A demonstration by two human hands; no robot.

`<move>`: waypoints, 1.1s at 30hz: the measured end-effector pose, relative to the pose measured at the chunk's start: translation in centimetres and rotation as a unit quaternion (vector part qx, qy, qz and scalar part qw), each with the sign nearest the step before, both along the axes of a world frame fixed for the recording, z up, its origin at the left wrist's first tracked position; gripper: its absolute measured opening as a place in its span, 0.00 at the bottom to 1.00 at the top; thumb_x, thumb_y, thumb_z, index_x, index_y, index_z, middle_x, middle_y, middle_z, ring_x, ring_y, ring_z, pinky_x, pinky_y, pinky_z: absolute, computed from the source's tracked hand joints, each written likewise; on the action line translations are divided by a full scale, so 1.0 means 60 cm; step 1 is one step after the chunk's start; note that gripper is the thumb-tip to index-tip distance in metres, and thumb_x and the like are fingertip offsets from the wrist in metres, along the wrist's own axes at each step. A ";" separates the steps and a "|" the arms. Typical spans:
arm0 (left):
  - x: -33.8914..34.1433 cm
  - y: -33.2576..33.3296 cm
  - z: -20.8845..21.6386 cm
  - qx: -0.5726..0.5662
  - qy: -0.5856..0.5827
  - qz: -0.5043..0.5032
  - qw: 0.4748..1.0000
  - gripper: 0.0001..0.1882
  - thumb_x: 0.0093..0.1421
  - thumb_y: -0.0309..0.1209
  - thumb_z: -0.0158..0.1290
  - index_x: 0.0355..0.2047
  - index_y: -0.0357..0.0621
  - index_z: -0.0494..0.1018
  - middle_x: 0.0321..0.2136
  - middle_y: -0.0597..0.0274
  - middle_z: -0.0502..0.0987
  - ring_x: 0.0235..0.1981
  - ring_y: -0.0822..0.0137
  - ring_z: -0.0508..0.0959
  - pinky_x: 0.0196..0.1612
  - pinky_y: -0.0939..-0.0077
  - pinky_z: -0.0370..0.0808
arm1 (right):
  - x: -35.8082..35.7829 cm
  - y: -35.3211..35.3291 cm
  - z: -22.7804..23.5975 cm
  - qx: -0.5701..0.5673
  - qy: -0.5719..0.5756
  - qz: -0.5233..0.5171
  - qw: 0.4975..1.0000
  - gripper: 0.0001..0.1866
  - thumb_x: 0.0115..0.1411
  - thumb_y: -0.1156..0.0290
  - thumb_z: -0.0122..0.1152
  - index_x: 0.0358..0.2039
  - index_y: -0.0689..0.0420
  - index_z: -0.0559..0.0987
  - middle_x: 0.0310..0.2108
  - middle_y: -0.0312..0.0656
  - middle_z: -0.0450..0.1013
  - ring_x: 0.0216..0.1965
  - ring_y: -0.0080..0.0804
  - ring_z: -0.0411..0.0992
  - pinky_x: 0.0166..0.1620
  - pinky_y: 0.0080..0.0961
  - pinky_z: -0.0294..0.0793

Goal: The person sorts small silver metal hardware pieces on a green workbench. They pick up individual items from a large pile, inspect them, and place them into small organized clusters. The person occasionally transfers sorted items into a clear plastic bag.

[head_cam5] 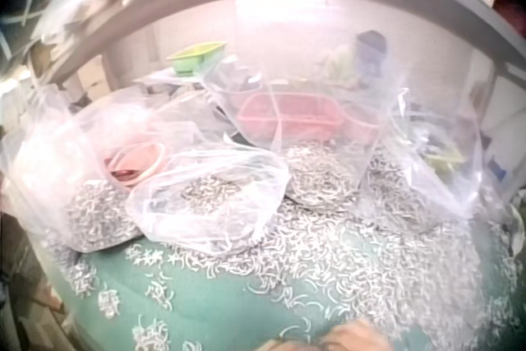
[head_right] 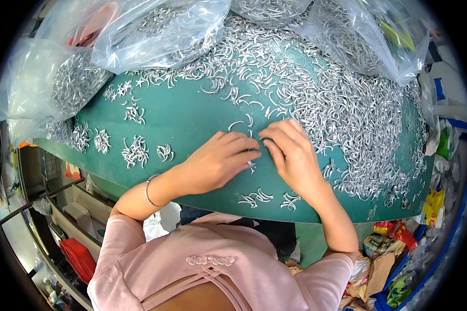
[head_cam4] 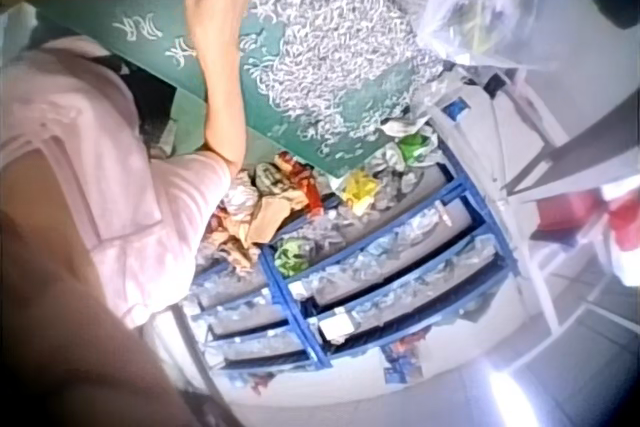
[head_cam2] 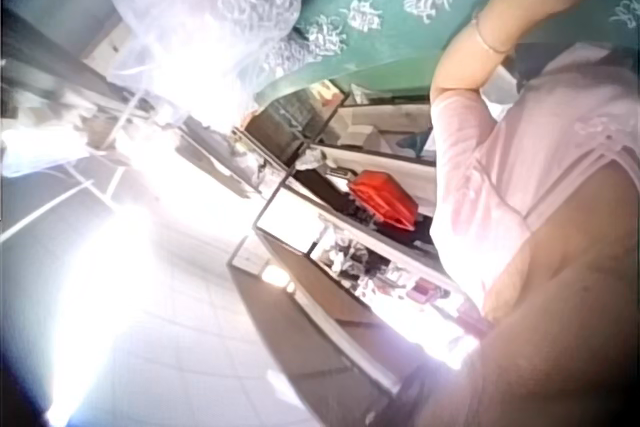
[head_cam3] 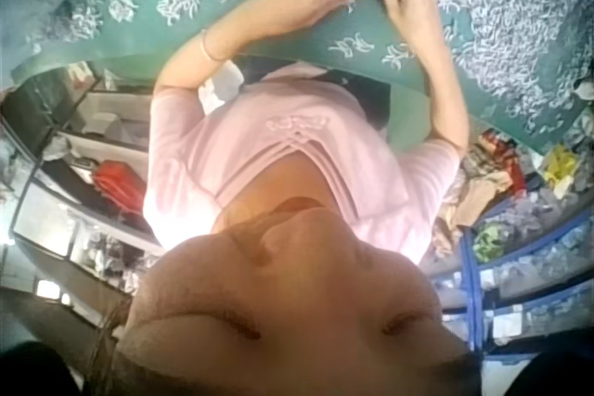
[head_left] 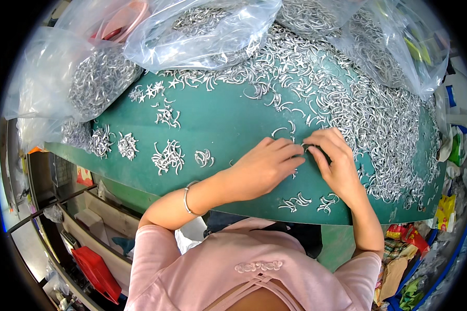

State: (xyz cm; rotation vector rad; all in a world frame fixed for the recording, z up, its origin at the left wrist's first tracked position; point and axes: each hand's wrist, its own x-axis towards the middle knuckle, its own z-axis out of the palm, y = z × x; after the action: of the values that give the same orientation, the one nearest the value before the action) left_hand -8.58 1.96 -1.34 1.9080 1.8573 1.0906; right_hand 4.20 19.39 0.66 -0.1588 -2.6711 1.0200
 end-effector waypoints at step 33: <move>-0.043 0.001 -0.019 -0.022 0.059 0.213 0.975 0.09 0.53 0.22 0.61 0.34 0.40 0.74 0.32 0.59 0.70 0.35 0.57 0.71 0.39 0.65 0.68 | -0.050 0.003 -0.020 0.117 -0.054 0.046 0.991 0.12 0.51 0.74 0.68 0.35 0.58 0.75 0.34 0.43 0.67 0.40 0.43 0.67 0.44 0.39 0.66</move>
State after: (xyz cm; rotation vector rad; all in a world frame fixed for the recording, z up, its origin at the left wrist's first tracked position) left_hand -11.16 2.03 -2.50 1.6203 2.4120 1.0573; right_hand 1.22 19.57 -0.57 -0.0449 -2.8955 0.7329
